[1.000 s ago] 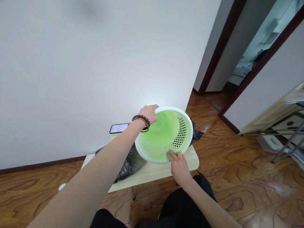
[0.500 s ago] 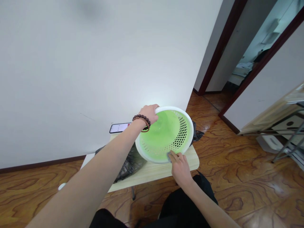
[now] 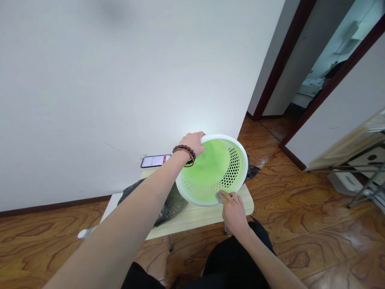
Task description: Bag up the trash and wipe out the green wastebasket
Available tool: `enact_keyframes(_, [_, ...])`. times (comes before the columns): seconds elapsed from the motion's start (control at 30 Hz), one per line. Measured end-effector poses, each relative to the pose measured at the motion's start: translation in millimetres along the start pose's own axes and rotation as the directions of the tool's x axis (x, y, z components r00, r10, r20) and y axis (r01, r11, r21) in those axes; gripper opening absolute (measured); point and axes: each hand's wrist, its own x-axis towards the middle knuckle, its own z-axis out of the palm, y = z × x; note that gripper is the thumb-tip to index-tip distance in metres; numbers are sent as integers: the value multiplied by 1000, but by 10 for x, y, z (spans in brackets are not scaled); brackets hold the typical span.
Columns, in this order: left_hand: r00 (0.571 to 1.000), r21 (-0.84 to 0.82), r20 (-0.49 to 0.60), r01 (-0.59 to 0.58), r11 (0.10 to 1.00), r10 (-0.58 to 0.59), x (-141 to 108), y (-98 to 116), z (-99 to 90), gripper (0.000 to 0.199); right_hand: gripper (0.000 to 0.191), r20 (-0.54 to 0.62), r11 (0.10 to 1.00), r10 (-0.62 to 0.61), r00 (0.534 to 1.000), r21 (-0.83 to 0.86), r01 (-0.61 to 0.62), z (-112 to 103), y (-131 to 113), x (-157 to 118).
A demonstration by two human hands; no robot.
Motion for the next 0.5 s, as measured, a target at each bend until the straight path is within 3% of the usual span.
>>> enact_keyframes(0.1, [1000, 3, -8, 6, 1000, -6, 6, 20, 0, 41, 45, 0, 998, 14, 1000, 53, -14, 51, -109, 13])
enact_keyframes(0.23, [1000, -2, -11, 18, 1000, -18, 0, -1, 2, 41, 46, 2, 977, -103, 995, 190, 101, 108, -368, 18])
enact_keyframes(0.33, [1000, -17, -13, 5, 1000, -5, -12, -36, 2, 40, 45, 14, 981, -133, 991, 145, 130, 66, -251, -4])
enact_keyframes(0.5, [1000, -58, -7, 4, 998, -5, -12, -53, 15, 38, 44, -2, 1000, -28, 1000, -12, 28, 34, 42, -12])
